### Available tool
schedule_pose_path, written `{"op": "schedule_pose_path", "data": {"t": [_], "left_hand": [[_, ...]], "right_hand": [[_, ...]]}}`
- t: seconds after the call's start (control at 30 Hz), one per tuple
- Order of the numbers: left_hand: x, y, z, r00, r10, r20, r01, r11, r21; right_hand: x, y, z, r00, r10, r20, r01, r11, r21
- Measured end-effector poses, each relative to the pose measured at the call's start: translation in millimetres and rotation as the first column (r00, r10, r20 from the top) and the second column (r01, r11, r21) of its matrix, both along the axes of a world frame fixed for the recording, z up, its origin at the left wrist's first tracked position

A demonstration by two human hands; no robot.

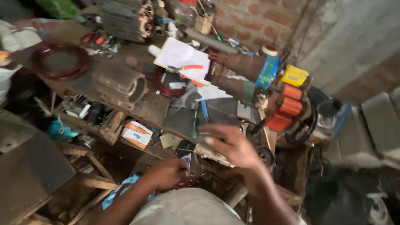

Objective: The person handles lengths of red enameled copper wire at a cluttered workbench, coiling and arranging the wire by hand, cutting or trimming it with pliers, tapping a component with a hammer, and wiping the work area with a cloth.

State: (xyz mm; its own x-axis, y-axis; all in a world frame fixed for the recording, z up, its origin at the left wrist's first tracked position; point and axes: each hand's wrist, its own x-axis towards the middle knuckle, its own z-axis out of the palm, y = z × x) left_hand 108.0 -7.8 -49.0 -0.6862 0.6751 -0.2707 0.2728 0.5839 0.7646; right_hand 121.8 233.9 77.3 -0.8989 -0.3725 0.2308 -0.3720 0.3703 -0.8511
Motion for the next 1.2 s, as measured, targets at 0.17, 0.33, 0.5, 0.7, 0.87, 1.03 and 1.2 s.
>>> {"op": "schedule_pose_path", "data": {"t": [0.17,0.33,0.5,0.7,0.87,1.03,1.2], "left_hand": [[-2,23,13,0.987,-0.102,0.126,0.115,0.988,-0.105],[2,96,41,0.922,-0.377,-0.087,0.369,0.924,-0.097],[7,180,39,0.871,-0.460,-0.172,0.469,0.883,0.012],[0,221,5,0.924,-0.383,-0.008,0.383,0.924,0.011],[-7,194,-30,0.968,-0.239,-0.080,0.247,0.962,0.115],[-6,170,-42,0.973,-0.219,-0.072,0.215,0.975,-0.055],[-5,155,-31,0.978,-0.184,-0.099,0.174,0.979,-0.103]], "right_hand": [[82,117,-22,0.736,-0.527,0.426,0.631,0.762,-0.148],[117,207,-61,0.742,-0.586,0.324,0.610,0.392,-0.688],[96,267,-95,0.546,-0.781,0.302,0.771,0.328,-0.546],[90,312,-105,0.548,-0.712,0.440,0.832,0.405,-0.380],[91,328,-92,0.603,-0.549,0.579,0.793,0.491,-0.360],[50,336,-63,0.911,-0.215,0.352,0.379,0.776,-0.505],[17,322,-30,0.810,-0.441,0.388,0.562,0.773,-0.294]]}}
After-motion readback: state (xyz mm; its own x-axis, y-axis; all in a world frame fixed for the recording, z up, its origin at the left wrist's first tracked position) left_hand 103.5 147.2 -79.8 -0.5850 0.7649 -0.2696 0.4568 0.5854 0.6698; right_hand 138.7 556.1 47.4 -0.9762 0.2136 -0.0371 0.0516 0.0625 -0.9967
